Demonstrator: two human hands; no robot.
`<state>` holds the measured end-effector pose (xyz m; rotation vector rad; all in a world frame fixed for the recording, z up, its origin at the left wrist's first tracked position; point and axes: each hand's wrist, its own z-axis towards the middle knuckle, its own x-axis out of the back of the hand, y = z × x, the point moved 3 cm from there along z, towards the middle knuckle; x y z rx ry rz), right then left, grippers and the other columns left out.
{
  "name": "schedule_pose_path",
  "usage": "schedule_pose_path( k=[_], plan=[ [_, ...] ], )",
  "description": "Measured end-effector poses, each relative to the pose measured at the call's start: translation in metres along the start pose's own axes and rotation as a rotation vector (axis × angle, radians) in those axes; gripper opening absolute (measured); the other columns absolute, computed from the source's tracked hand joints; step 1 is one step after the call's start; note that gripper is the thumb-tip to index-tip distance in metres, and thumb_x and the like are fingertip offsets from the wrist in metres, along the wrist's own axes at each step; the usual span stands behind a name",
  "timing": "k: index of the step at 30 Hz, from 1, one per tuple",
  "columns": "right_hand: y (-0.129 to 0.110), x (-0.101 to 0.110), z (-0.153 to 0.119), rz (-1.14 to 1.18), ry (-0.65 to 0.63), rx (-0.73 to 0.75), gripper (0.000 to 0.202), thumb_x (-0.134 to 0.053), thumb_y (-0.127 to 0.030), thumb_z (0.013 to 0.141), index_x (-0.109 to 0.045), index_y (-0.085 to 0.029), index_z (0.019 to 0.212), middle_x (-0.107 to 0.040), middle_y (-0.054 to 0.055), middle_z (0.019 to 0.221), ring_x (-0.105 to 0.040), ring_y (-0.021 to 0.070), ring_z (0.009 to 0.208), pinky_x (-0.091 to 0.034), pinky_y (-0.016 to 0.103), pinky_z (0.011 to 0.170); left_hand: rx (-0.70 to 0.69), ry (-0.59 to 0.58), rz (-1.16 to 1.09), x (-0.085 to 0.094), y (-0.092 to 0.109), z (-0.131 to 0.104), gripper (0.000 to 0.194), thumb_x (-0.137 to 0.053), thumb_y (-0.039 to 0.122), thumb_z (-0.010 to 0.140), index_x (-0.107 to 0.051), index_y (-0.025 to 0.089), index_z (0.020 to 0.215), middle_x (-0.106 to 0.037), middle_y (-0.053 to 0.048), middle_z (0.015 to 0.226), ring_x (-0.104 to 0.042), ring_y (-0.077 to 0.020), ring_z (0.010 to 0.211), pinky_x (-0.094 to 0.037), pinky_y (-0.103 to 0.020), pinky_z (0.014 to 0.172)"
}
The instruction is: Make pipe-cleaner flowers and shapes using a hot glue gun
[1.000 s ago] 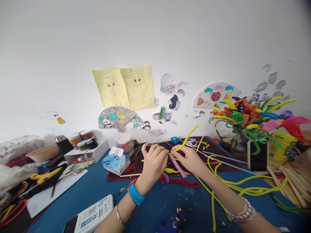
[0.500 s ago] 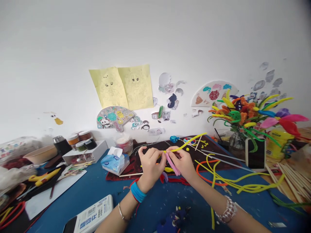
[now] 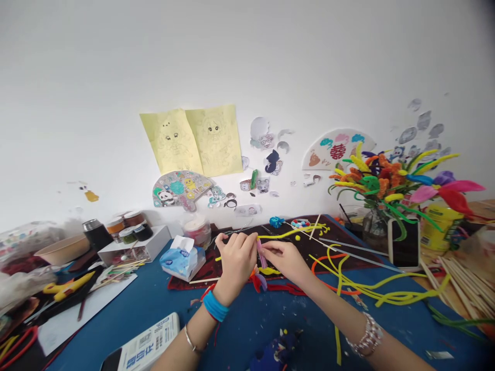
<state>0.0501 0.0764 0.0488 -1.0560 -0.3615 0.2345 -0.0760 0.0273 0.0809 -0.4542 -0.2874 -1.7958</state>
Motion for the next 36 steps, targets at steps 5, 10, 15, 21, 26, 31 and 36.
schedule_pose_path(
  k=[5,10,15,21,26,31,36],
  plan=[
    [-0.002,0.005,0.002,-0.009,0.062,-0.002,0.023,-0.057,-0.038,0.079,-0.065,-0.017,0.079,-0.067,0.004,0.073,-0.062,0.0180,0.066,-0.050,0.028,0.062,0.037,-0.034,-0.183,-0.003,0.006,0.000,0.014,-0.048,0.020,0.085,-0.061,0.017,0.089,-0.065,-0.006,0.084,-0.057,-0.0179,0.079,-0.034,-0.032,0.074],
    [0.000,0.009,0.002,-0.055,0.094,0.018,0.021,-0.055,-0.035,0.079,-0.064,-0.016,0.080,-0.067,0.004,0.074,-0.061,0.0176,0.066,-0.050,0.028,0.062,0.320,-0.231,-0.466,-0.010,0.002,0.000,0.015,-0.052,0.029,0.083,-0.062,0.018,0.085,-0.064,-0.002,0.076,-0.055,-0.0122,0.060,-0.040,-0.024,0.058],
    [-0.002,0.006,-0.001,-0.097,0.064,0.030,0.020,-0.053,-0.033,0.081,-0.065,-0.016,0.083,-0.067,0.004,0.072,-0.062,0.0179,0.064,-0.050,0.028,0.063,0.478,-0.313,-0.678,-0.013,-0.001,0.002,0.021,-0.054,0.035,0.081,-0.065,0.017,0.081,-0.066,-0.002,0.073,-0.056,-0.0119,0.057,-0.042,-0.022,0.056],
    [-0.010,0.007,-0.001,-0.037,0.013,0.000,0.022,-0.055,-0.035,0.079,-0.065,-0.015,0.082,-0.067,0.005,0.077,-0.062,0.0187,0.068,-0.050,0.029,0.067,0.665,-0.379,-1.094,-0.027,-0.008,0.000,0.023,-0.063,0.036,0.074,-0.062,0.014,0.076,-0.061,-0.002,0.069,-0.055,-0.0118,0.059,-0.044,-0.022,0.058],
    [-0.007,0.010,0.003,0.028,-0.052,-0.024,0.022,-0.058,-0.034,0.078,-0.065,-0.014,0.083,-0.067,0.005,0.076,-0.062,0.0182,0.069,-0.049,0.030,0.069,0.759,-0.460,-1.332,-0.033,-0.010,-0.002,0.026,-0.066,0.038,0.072,-0.059,0.013,0.072,-0.055,0.000,0.065,-0.050,-0.0090,0.056,-0.041,-0.021,0.057],
    [-0.005,0.010,0.004,0.087,-0.106,-0.050,0.018,-0.059,-0.032,0.076,-0.061,-0.015,0.081,-0.065,0.004,0.073,-0.062,0.0173,0.068,-0.050,0.030,0.068,0.719,-0.452,-1.358,-0.032,-0.007,-0.003,0.020,-0.065,0.033,0.073,-0.060,0.013,0.073,-0.056,0.000,0.068,-0.051,-0.0100,0.062,-0.041,-0.022,0.061],
    [-0.009,0.008,0.001,0.005,-0.124,-0.062,0.015,-0.059,-0.028,0.075,-0.059,-0.014,0.080,-0.065,0.004,0.073,-0.061,0.0159,0.067,-0.049,0.027,0.064,0.863,-0.481,-1.372,-0.039,-0.003,-0.009,0.020,-0.065,0.034,0.070,-0.060,0.015,0.071,-0.056,0.000,0.064,-0.052,-0.0114,0.058,-0.042,-0.023,0.058]
  ],
)
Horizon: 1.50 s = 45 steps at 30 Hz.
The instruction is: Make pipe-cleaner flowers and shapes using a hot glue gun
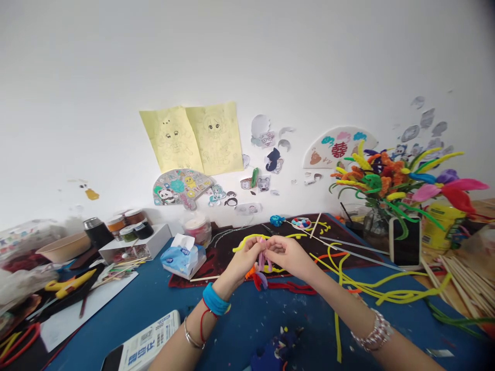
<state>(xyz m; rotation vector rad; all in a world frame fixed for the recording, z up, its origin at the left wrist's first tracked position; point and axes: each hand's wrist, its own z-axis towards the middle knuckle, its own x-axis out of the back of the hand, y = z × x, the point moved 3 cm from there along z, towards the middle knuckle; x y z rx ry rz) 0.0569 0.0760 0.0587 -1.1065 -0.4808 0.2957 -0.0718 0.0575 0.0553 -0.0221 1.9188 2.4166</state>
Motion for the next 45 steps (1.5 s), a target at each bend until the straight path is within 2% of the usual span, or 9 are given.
schedule_pose_path(
  k=[3,7,12,19,22,30,36,40,45],
  plan=[
    [-0.001,0.001,-0.001,-0.076,0.021,0.025,0.016,-0.057,-0.029,0.076,-0.060,-0.015,0.083,-0.065,0.004,0.075,-0.062,0.0162,0.067,-0.049,0.027,0.063,0.025,-0.008,-0.009,-0.002,0.000,0.000,0.020,-0.064,0.034,0.071,-0.060,0.014,0.074,-0.056,0.000,0.064,-0.052,-0.0114,0.058,-0.042,-0.023,0.057],
    [-0.005,0.006,-0.002,-0.188,0.087,0.078,0.017,-0.056,-0.030,0.077,-0.063,-0.016,0.084,-0.067,0.004,0.076,-0.062,0.0164,0.068,-0.048,0.026,0.062,-0.005,-0.041,-0.034,-0.001,0.004,0.001,0.016,-0.064,0.030,0.072,-0.059,0.015,0.078,-0.057,0.000,0.072,-0.054,-0.0112,0.065,-0.043,-0.023,0.064],
    [-0.005,0.010,-0.002,-0.252,0.094,0.097,0.018,-0.054,-0.029,0.079,-0.067,-0.018,0.084,-0.069,0.003,0.077,-0.062,0.0160,0.064,-0.049,0.026,0.062,-0.031,-0.083,-0.100,0.002,0.004,0.005,0.014,-0.063,0.027,0.073,-0.058,0.015,0.078,-0.055,0.000,0.073,-0.052,-0.0109,0.067,-0.044,-0.024,0.067],
    [0.018,0.012,0.006,-0.010,0.088,-0.014,0.016,-0.061,-0.031,0.073,-0.060,-0.016,0.078,-0.066,0.003,0.068,-0.063,0.0170,0.059,-0.051,0.028,0.059,-0.036,-0.091,-0.135,0.002,0.004,0.005,0.016,-0.065,0.028,0.072,-0.058,0.014,0.074,-0.055,0.000,0.074,-0.052,-0.0104,0.065,-0.044,-0.024,0.066],
    [0.016,0.012,0.006,0.062,0.059,-0.032,0.016,-0.063,-0.031,0.072,-0.060,-0.015,0.073,-0.063,0.002,0.064,-0.060,0.0152,0.058,-0.050,0.029,0.061,-0.027,-0.104,-0.147,0.001,0.004,0.004,0.016,-0.066,0.027,0.072,-0.058,0.014,0.075,-0.055,0.000,0.074,-0.052,-0.0107,0.065,-0.045,-0.025,0.067],
    [0.014,0.008,0.002,0.420,-0.044,-0.244,0.016,-0.066,-0.030,0.067,-0.060,-0.015,0.068,-0.057,0.000,0.065,-0.054,0.0117,0.060,-0.047,0.027,0.064,-0.081,-0.121,-0.078,0.002,0.004,0.003,0.017,-0.066,0.028,0.071,-0.057,0.014,0.076,-0.055,0.000,0.071,-0.052,-0.0116,0.066,-0.043,-0.023,0.064],
    [0.015,0.007,0.003,0.392,-0.053,-0.226,0.018,-0.067,-0.031,0.067,-0.058,-0.014,0.067,-0.058,0.000,0.065,-0.056,0.0127,0.062,-0.046,0.029,0.066,-0.058,-0.138,-0.088,0.002,0.008,-0.001,0.016,-0.063,0.028,0.073,-0.054,0.015,0.074,-0.053,0.003,0.065,-0.051,-0.0103,0.057,-0.043,-0.023,0.058],
    [0.016,0.007,0.004,0.354,-0.067,-0.204,0.021,-0.066,-0.034,0.069,-0.056,-0.014,0.068,-0.058,-0.001,0.064,-0.055,0.0113,0.059,-0.046,0.028,0.065,-0.058,-0.158,-0.117,0.001,0.009,-0.002,0.014,-0.062,0.027,0.074,-0.055,0.015,0.074,-0.054,0.002,0.067,-0.051,-0.0107,0.059,-0.044,-0.024,0.058],
    [0.022,0.005,0.005,0.248,-0.068,-0.149,0.025,-0.061,-0.040,0.075,-0.055,-0.016,0.074,-0.058,-0.002,0.062,-0.054,0.0112,0.055,-0.045,0.026,0.059,-0.067,-0.084,-0.135,0.006,0.005,0.004,0.014,-0.065,0.023,0.070,-0.059,0.014,0.078,-0.058,0.000,0.071,-0.053,-0.0108,0.063,-0.044,-0.024,0.064]
  ],
)
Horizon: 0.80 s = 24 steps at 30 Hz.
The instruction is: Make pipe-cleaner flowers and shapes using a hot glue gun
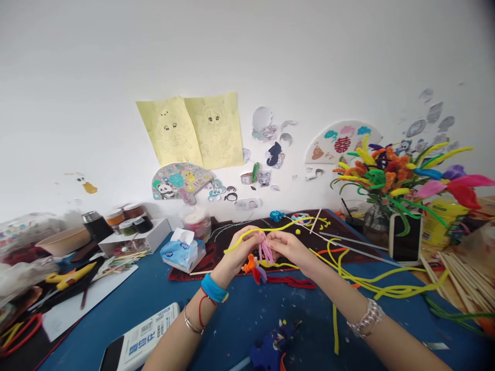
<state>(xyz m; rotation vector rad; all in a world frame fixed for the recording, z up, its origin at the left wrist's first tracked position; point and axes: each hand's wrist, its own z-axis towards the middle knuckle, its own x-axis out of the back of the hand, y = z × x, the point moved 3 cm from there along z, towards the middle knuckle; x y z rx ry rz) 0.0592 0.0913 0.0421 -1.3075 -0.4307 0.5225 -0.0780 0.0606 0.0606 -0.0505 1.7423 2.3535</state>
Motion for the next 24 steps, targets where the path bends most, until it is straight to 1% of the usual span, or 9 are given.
schedule_pose_path(
  k=[2,5,8,11,17,21,24],
  plan=[
    [0.000,-0.001,0.000,-0.059,-0.003,0.032,0.024,-0.059,-0.040,0.077,-0.056,-0.016,0.077,-0.059,-0.001,0.062,-0.055,0.0114,0.055,-0.044,0.025,0.058,0.000,0.035,-0.008,0.003,-0.001,0.002,0.015,-0.067,0.021,0.068,-0.060,0.014,0.080,-0.060,0.000,0.072,-0.054,-0.0109,0.064,-0.044,-0.024,0.065],
    [0.000,-0.003,0.001,-0.128,-0.034,0.048,0.016,-0.059,-0.031,0.075,-0.056,-0.016,0.079,-0.060,0.000,0.064,-0.054,0.0109,0.055,-0.043,0.024,0.057,0.006,0.069,0.001,0.004,-0.002,0.003,0.014,-0.068,0.019,0.066,-0.061,0.014,0.077,-0.060,0.000,0.069,-0.054,-0.0105,0.062,-0.044,-0.024,0.065],
    [0.000,-0.002,0.003,-0.239,-0.014,0.077,0.007,-0.058,-0.021,0.069,-0.056,-0.017,0.075,-0.061,-0.001,0.065,-0.055,0.0115,0.058,-0.044,0.023,0.058,0.019,0.070,0.014,0.003,-0.003,0.002,0.012,-0.067,0.020,0.066,-0.062,0.014,0.076,-0.059,0.002,0.066,-0.053,-0.0099,0.059,-0.043,-0.024,0.064],
    [0.001,0.000,0.003,-0.327,-0.016,0.092,0.006,-0.055,-0.017,0.068,-0.056,-0.017,0.074,-0.061,-0.001,0.064,-0.055,0.0117,0.058,-0.043,0.023,0.058,0.032,0.067,0.021,0.002,-0.004,0.002,0.013,-0.067,0.020,0.066,-0.062,0.014,0.077,-0.058,0.002,0.065,-0.052,-0.0094,0.057,-0.043,-0.024,0.062],
    [0.000,0.003,-0.001,-0.240,-0.158,-0.022,0.012,-0.052,-0.015,0.067,-0.053,-0.017,0.079,-0.060,-0.002,0.060,-0.055,0.0119,0.055,-0.043,0.023,0.055,0.039,0.092,0.016,0.002,-0.010,0.003,0.017,-0.068,0.019,0.065,-0.062,0.014,0.080,-0.058,0.002,0.065,-0.052,-0.0094,0.057,-0.044,-0.023,0.059],
    [0.001,0.007,-0.001,-0.316,-0.147,0.000,0.014,-0.052,-0.011,0.062,-0.051,-0.017,0.074,-0.052,-0.007,0.053,-0.047,0.0084,0.048,-0.037,0.020,0.049,0.058,0.091,0.022,0.002,-0.014,0.002,0.018,-0.068,0.022,0.065,-0.062,0.014,0.080,-0.059,0.001,0.066,-0.055,-0.0113,0.059,-0.045,-0.023,0.056],
    [0.002,0.008,-0.001,-0.344,-0.158,0.033,0.013,-0.052,-0.011,0.061,-0.050,-0.017,0.072,-0.047,-0.008,0.051,-0.043,0.0069,0.046,-0.032,0.018,0.046,0.060,0.092,0.022,0.003,-0.017,0.003,0.019,-0.067,0.022,0.065,-0.062,0.014,0.082,-0.060,0.000,0.067,-0.056,-0.0115,0.059,-0.045,-0.023,0.056]
  ],
)
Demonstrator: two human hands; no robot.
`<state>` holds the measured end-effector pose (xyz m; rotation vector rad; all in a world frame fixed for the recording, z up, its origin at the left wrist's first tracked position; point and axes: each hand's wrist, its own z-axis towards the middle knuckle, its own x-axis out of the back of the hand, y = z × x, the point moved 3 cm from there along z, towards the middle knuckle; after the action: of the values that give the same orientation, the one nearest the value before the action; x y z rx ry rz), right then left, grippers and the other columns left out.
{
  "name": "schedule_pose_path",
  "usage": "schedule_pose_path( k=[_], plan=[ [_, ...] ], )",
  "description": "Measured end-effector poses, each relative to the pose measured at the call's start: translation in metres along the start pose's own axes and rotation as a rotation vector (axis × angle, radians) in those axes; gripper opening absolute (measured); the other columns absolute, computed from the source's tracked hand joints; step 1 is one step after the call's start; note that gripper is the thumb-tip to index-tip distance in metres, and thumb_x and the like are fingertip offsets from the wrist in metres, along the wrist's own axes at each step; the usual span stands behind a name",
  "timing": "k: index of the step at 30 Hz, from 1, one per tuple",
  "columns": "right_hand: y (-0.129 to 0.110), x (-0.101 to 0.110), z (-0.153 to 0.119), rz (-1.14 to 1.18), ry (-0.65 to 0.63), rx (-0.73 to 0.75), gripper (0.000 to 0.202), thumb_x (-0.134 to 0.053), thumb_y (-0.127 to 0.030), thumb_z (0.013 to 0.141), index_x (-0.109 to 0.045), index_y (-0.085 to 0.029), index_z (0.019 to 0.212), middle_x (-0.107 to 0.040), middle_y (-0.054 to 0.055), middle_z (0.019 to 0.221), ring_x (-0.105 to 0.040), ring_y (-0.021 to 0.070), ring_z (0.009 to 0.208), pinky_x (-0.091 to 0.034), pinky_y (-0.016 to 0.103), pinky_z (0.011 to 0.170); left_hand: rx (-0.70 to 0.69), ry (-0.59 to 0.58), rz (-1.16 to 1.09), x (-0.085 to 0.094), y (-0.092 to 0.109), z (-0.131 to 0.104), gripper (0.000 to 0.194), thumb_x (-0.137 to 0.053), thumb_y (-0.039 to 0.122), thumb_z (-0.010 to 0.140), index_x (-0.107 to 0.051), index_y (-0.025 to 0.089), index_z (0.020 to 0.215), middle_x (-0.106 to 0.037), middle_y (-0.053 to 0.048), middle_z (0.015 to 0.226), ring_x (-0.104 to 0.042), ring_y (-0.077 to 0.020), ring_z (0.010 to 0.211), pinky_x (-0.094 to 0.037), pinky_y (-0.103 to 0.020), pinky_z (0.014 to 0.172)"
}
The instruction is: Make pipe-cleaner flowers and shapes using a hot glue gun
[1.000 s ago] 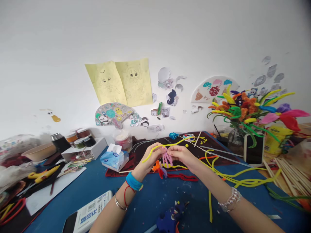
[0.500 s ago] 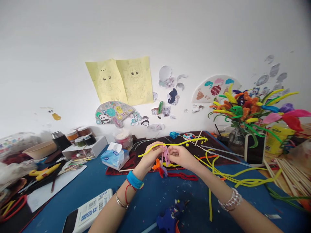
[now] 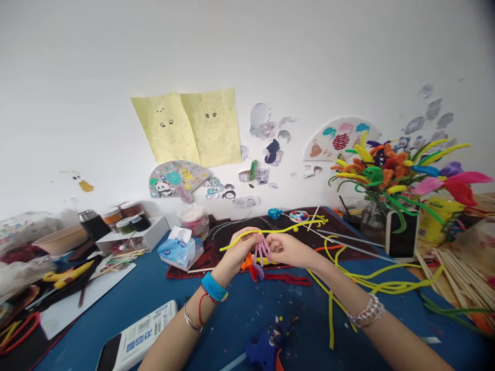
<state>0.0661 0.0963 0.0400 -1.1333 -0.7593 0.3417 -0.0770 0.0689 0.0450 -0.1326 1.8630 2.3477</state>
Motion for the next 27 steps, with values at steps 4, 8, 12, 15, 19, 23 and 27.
schedule_pose_path(
  k=[4,8,12,15,19,23,27],
  plan=[
    [0.000,-0.001,0.000,0.030,-0.040,0.011,0.013,-0.052,-0.011,0.062,-0.050,-0.017,0.073,-0.052,-0.006,0.055,-0.048,0.0082,0.049,-0.035,0.019,0.048,-0.003,0.015,0.007,0.001,-0.003,0.002,0.019,-0.066,0.021,0.065,-0.062,0.014,0.082,-0.059,0.000,0.066,-0.055,-0.0113,0.057,-0.046,-0.023,0.056],
    [0.004,-0.002,0.001,0.037,-0.052,-0.011,0.014,-0.051,-0.010,0.060,-0.047,-0.017,0.071,-0.051,-0.006,0.053,-0.048,0.0079,0.047,-0.035,0.018,0.045,0.004,0.023,0.015,0.001,-0.007,0.002,0.019,-0.067,0.021,0.064,-0.062,0.014,0.081,-0.060,0.000,0.066,-0.056,-0.0117,0.056,-0.046,-0.024,0.055],
    [0.010,-0.003,0.002,0.044,-0.076,-0.022,0.017,-0.050,-0.009,0.059,-0.044,-0.019,0.071,-0.053,-0.007,0.053,-0.047,0.0080,0.044,-0.035,0.018,0.044,-0.004,0.041,0.014,-0.001,-0.010,0.001,0.018,-0.067,0.019,0.064,-0.062,0.015,0.081,-0.061,0.000,0.070,-0.056,-0.0111,0.061,-0.045,-0.023,0.059],
    [0.012,-0.004,0.001,0.054,-0.100,-0.013,0.019,-0.049,-0.008,0.060,-0.045,-0.019,0.076,-0.058,-0.005,0.059,-0.053,0.0100,0.051,-0.040,0.020,0.048,-0.005,0.054,0.002,0.002,-0.010,0.004,0.017,-0.067,0.019,0.064,-0.064,0.014,0.080,-0.061,0.000,0.071,-0.055,-0.0107,0.063,-0.044,-0.022,0.061],
    [0.015,-0.007,-0.001,0.018,-0.143,0.037,0.020,-0.049,-0.007,0.064,-0.048,-0.019,0.080,-0.060,-0.003,0.067,-0.056,0.0108,0.059,-0.043,0.021,0.055,-0.011,0.123,-0.035,0.015,-0.005,0.012,0.017,-0.067,0.021,0.063,-0.064,0.014,0.078,-0.059,0.001,0.067,-0.052,-0.0079,0.058,-0.041,-0.020,0.058],
    [0.021,-0.008,0.002,0.033,-0.087,-0.006,0.015,-0.047,-0.009,0.071,-0.051,-0.018,0.083,-0.061,-0.002,0.068,-0.058,0.0121,0.062,-0.046,0.024,0.059,-0.038,0.152,-0.049,0.023,0.002,0.015,0.019,-0.069,0.020,0.062,-0.063,0.015,0.080,-0.060,0.001,0.072,-0.053,-0.0076,0.064,-0.041,-0.018,0.062],
    [0.017,-0.006,0.008,0.083,-0.014,-0.011,0.015,-0.046,-0.025,0.082,-0.055,-0.015,0.089,-0.064,0.003,0.079,-0.062,0.0153,0.075,-0.049,0.029,0.073,-0.035,0.067,-0.014,0.017,0.001,0.011,0.017,-0.069,0.021,0.064,-0.064,0.013,0.078,-0.061,-0.001,0.072,-0.055,-0.0106,0.066,-0.044,-0.023,0.066]
  ],
)
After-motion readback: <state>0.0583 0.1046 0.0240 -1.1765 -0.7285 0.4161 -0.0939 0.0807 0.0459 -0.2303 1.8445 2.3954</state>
